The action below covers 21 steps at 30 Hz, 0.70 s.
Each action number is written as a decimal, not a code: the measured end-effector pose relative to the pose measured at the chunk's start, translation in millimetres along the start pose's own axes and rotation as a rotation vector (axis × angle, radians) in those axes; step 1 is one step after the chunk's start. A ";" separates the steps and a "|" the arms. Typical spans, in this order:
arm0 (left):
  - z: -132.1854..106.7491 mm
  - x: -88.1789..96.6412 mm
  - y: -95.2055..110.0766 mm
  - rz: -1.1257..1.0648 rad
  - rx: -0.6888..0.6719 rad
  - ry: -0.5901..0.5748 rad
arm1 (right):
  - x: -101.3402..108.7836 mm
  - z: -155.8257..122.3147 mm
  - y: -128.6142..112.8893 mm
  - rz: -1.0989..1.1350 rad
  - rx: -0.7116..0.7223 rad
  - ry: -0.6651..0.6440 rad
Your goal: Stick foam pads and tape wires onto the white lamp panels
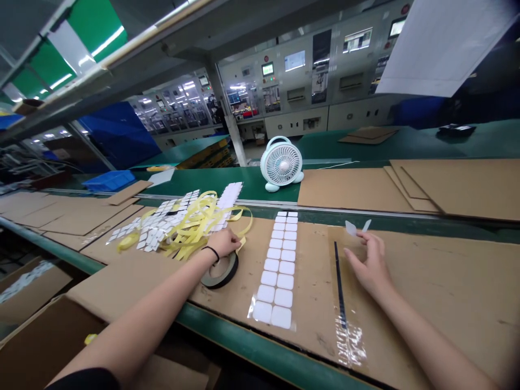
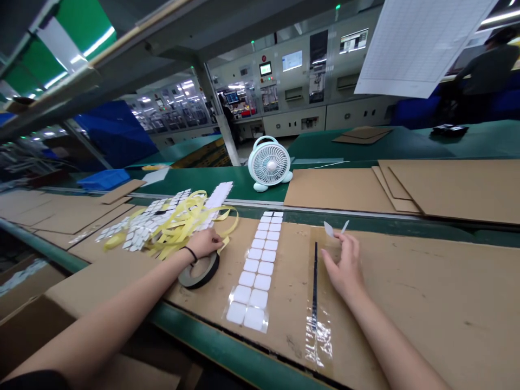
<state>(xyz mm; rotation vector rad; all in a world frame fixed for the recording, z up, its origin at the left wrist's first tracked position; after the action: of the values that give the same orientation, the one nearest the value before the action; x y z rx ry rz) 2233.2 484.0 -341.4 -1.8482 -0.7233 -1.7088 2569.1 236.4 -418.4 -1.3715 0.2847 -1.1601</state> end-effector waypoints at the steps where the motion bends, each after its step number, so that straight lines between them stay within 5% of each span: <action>1: 5.4 1.2 -4.6 -0.013 0.025 -0.015 | 0.1 0.6 -0.1 0.002 0.009 0.003; 5: 8.1 22.3 1.6 0.014 0.097 0.085 | -2.4 4.7 1.3 0.076 -0.008 0.004; 8: 3.7 43.4 42.8 -0.040 0.034 0.290 | -8.4 5.9 -0.4 0.319 -0.127 -0.078; 10: 6.9 46.4 83.4 -0.340 -0.093 0.380 | -13.9 4.2 -6.1 0.540 -0.205 -0.189; 14: 33.4 18.9 163.3 -1.037 -0.155 0.294 | -19.1 1.6 -14.5 0.805 -0.392 -0.302; 21: 67.1 -33.6 238.5 -1.522 -0.014 0.096 | -15.6 16.9 -14.0 1.001 -0.477 -0.262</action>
<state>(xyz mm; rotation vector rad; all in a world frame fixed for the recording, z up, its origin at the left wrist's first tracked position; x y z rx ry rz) 2443.9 356.2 -383.6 -1.0586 -2.4203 -2.4856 2568.0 261.6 -409.0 -1.4701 0.9676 -0.0711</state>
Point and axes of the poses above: each hand's wrist, its own z-axis towards the middle knuckle, its own x-axis out of the back of the hand, y = z × x, the point moved 4 cm from there along z, towards the middle knuckle, and after that the axes turned 13 degrees about -x, right-handed, at the moved point
